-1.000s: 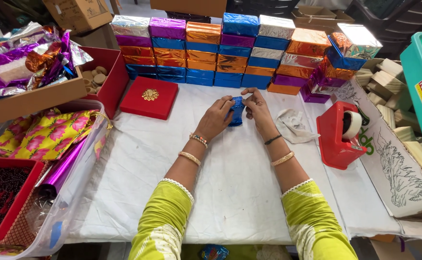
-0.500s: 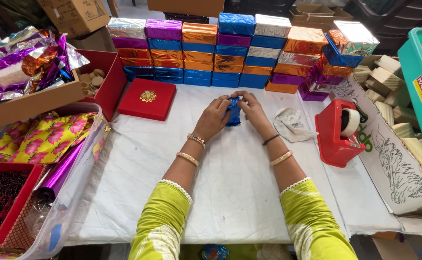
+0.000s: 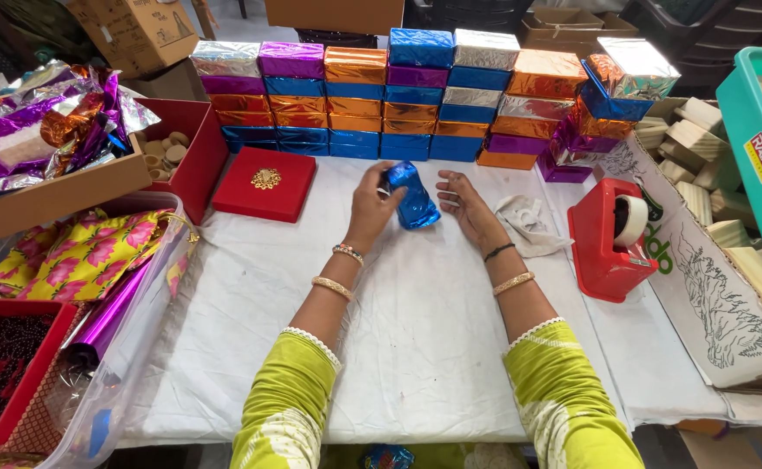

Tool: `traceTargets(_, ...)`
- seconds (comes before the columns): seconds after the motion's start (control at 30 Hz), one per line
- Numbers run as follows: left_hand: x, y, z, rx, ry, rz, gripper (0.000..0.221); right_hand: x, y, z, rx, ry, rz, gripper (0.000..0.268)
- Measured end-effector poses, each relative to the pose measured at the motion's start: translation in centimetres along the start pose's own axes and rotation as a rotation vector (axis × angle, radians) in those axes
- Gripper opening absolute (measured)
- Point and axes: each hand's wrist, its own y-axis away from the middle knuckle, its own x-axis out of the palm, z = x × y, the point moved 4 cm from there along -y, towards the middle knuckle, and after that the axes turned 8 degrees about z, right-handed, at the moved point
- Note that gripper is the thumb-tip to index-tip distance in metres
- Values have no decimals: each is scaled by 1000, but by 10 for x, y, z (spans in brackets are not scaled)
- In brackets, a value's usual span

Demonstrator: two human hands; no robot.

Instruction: The recorder is wrapping small wooden blocks in decorative metallic paper and securing them with tape.

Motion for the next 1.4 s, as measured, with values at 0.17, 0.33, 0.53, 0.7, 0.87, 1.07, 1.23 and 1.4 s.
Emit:
traceTargets(0.17, 7, -4, 33, -143, 542, -73, 49, 30, 6, 18, -20, -150, 49, 67)
traceTargets(0.33, 7, -2, 41, -227, 782, -45, 51, 54, 10, 35, -37, -97, -4, 80)
traceTargets(0.53, 22, 5, 74, -271, 561, 155, 60, 37, 10, 53, -265, 171, -55, 81)
traceTargets(0.7, 22, 8, 39, -339, 284, 267, 64, 50, 20, 72, -189, 445, -64, 79)
traceTargets(0.87, 30, 5, 38, -194, 341, 217, 51, 45, 16, 64, -222, 348, 16, 70)
traceTargets(1.07, 20, -1, 24, -162, 289, 97, 42, 58, 19, 67, -221, 264, 91, 65)
traceTargets(1.23, 17, -3, 23, -100, 265, 54, 32, 60, 17, 65, -218, 223, 147, 62)
traceTargets(1.4, 15, -4, 20, -93, 272, 53, 30, 59, 17, 66, -230, 218, 180, 62)
